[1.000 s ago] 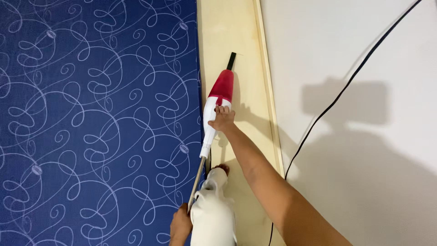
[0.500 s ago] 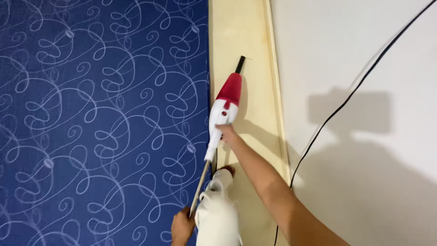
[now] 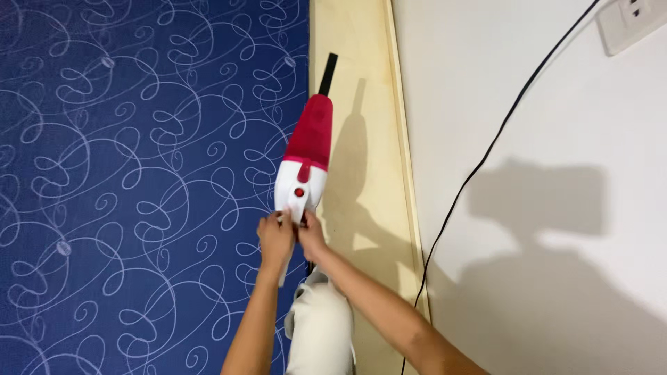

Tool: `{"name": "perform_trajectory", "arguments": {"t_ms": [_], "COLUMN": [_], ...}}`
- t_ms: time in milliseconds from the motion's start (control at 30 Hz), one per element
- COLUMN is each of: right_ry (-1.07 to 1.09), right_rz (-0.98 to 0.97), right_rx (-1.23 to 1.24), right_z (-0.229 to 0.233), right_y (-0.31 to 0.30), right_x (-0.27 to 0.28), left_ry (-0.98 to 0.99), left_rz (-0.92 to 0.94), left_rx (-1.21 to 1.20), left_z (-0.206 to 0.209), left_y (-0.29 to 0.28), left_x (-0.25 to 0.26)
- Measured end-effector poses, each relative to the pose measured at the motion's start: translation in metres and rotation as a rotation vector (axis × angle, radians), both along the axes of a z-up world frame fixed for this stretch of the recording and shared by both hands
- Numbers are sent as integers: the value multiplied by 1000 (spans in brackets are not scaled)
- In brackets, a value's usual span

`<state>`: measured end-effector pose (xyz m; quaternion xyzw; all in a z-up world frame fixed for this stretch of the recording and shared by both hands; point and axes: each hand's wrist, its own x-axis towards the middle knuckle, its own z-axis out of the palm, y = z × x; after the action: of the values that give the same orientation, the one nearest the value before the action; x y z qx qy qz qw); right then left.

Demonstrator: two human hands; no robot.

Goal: The person uses a handheld vacuum cleaner to clean a wooden bed frame and a blue patterned mattress. They briefly pause to organize a white paper document on a cluttered table before resuming vacuuming the bed frame and mattress surface.

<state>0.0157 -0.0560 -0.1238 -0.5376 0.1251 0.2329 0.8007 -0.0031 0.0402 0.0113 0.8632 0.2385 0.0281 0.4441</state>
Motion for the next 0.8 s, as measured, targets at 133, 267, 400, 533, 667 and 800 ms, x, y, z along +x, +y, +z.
{"name": "perform_trajectory", "arguments": {"t_ms": [133, 267, 400, 533, 667, 800], "right_ry": [-282, -488, -336, -146, -416, -751], "right_rz": [135, 533, 1148, 628, -65, -249], "right_rx": [-124, -302, -439, -252, -783, -1140], "right_z": [30, 82, 110, 85, 112, 179], "right_y": [-2, -35, -108, -180, -201, -179], "right_x": [-16, -4, 51, 159, 281, 363], "left_ry": [465, 218, 190, 269, 165, 161], "left_rz": [-86, 98, 77, 63, 64, 75], "left_rx": [-19, -453, -316, -190, -142, -166], "left_z": [21, 37, 31, 21, 18, 33], "left_y": [8, 1, -8, -1, -7, -11], "left_x": [41, 10, -24, -61, -102, -139]}}
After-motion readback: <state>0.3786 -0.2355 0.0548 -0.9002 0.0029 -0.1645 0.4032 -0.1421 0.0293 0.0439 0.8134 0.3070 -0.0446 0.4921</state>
